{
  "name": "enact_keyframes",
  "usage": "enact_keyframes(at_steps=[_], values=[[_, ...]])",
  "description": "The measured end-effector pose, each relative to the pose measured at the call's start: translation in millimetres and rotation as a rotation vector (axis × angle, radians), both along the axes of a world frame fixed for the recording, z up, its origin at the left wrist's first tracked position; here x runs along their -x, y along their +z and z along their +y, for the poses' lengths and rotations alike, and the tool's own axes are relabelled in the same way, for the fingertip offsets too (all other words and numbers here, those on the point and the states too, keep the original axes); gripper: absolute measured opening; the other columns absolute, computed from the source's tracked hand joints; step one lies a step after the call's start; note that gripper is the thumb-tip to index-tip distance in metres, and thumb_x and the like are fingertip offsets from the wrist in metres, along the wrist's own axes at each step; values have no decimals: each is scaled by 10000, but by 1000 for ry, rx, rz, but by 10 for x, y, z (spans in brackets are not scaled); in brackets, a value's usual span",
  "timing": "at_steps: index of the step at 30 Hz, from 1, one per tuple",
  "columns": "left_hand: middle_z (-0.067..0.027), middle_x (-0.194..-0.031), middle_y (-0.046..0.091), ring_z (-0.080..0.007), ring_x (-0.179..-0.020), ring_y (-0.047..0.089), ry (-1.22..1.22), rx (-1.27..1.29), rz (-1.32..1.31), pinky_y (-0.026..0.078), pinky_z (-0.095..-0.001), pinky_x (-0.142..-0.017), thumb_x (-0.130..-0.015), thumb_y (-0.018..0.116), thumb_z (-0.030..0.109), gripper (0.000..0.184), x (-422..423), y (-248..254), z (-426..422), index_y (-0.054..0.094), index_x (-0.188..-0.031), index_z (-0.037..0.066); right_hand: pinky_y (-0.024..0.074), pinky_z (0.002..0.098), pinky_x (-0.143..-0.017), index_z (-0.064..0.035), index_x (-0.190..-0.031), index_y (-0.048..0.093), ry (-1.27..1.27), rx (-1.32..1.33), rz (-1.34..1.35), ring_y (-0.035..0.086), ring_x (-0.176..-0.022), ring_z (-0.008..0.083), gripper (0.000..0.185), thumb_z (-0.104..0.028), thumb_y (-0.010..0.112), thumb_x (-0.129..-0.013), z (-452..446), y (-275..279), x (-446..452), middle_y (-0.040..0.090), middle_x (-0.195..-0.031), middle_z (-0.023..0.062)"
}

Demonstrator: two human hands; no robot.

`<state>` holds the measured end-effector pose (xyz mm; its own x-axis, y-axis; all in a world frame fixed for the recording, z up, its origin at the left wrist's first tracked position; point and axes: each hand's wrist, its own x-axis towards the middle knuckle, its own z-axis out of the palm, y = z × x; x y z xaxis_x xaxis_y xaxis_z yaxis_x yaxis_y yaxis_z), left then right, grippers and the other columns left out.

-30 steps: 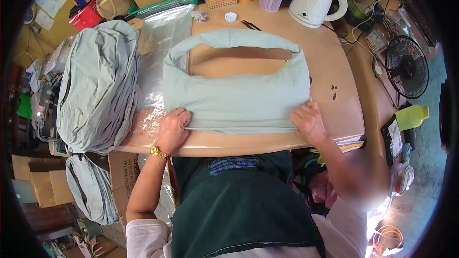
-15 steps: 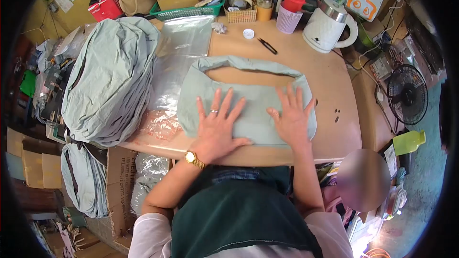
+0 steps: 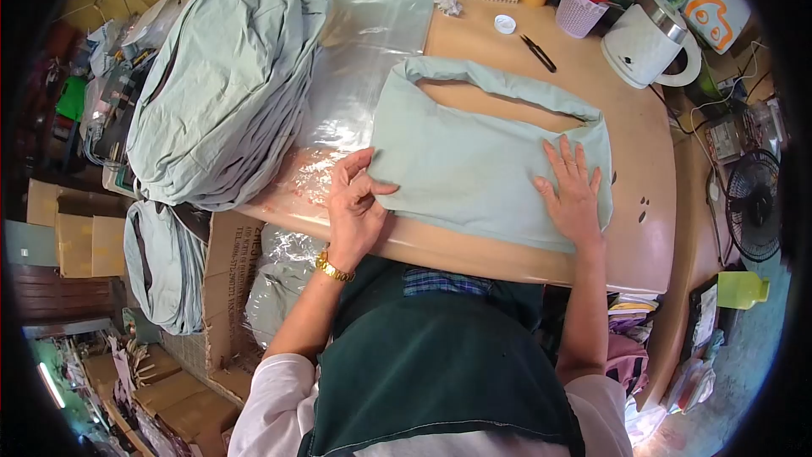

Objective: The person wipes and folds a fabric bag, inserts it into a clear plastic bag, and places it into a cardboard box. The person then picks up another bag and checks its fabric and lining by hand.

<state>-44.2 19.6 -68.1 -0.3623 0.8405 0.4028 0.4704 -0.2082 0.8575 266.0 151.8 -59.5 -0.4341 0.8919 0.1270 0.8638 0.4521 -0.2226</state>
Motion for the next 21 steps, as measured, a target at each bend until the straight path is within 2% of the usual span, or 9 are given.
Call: enact_keyframes(at_steps=[5,7,8,10,11,13,17,19,21], values=[[-159,-1218,561,-278,-1103,557,68,235,-178,458,-364,-929,-669,597,-145,246,132,273,-419,717,-792,31,141,681,-1087,-213,-1456,409,92,-39,-89,234,-1432,371,714,-574,567,-861,-304,49,-63,275,-1564,102],[-179,-1229,565,-326,-1154,535,315,132,405,433,-430,-972,-730,606,-76,209,262,392,-490,717,-865,37,137,680,-1089,-213,-1456,409,93,-61,-95,230,-1435,366,741,-592,579,-843,-303,69,-18,274,-1565,98],[-179,-1229,565,-326,-1154,535,309,122,407,433,-430,-972,-730,606,-76,209,257,444,-468,717,-865,37,134,679,-1091,-211,-1456,410,93,-58,-97,228,-1436,363,765,-608,588,-827,-294,73,-2,275,-1564,98],[-201,-1302,539,-391,-1235,477,275,-78,526,382,-480,-1029,-753,618,-2,292,-1,910,-377,699,-1027,59,130,679,-1092,-208,-1455,411,86,-50,-99,227,-1437,361,790,-624,598,-810,-345,48,38,276,-1563,99],[-213,-1432,428,-426,-1353,351,25,26,561,289,-545,-1087,-757,661,58,502,-247,1032,-361,590,-1254,89,126,678,-1094,-208,-1457,407,94,-63,-97,225,-1438,358,797,-626,600,-806,-321,39,60,275,-1562,102],[-206,-1527,290,-428,-1427,207,-308,235,693,107,-608,-1135,-837,652,285,681,-785,1148,-202,393,-1452,150,122,677,-1095,-209,-1459,404,104,-93,-99,223,-1439,355,804,-629,602,-803,-286,37,75,274,-1562,105],[-182,-1567,215,-404,-1450,157,-297,271,921,77,-659,-1113,-870,621,327,691,-549,52,248,343,-1482,168,114,672,-1100,-199,-1460,399,126,-64,-89,227,-1436,359,844,-629,638,-774,-352,63,13,277,-1556,116],[-161,-1579,195,-389,-1454,158,-70,487,1076,73,-661,-1115,-885,590,364,688,-220,178,205,330,-1492,173,112,671,-1102,-195,-1460,397,137,-44,-72,226,-1435,361,860,-629,651,-762,-359,87,-4,278,-1555,120],[-152,-1580,199,-383,-1454,159,-81,451,1052,70,-662,-1115,-888,582,366,686,-275,372,175,326,-1494,170,114,673,-1101,-186,-1457,399,144,-14,-90,216,-1437,367,881,-631,666,-745,-396,111,-14,278,-1553,126]])
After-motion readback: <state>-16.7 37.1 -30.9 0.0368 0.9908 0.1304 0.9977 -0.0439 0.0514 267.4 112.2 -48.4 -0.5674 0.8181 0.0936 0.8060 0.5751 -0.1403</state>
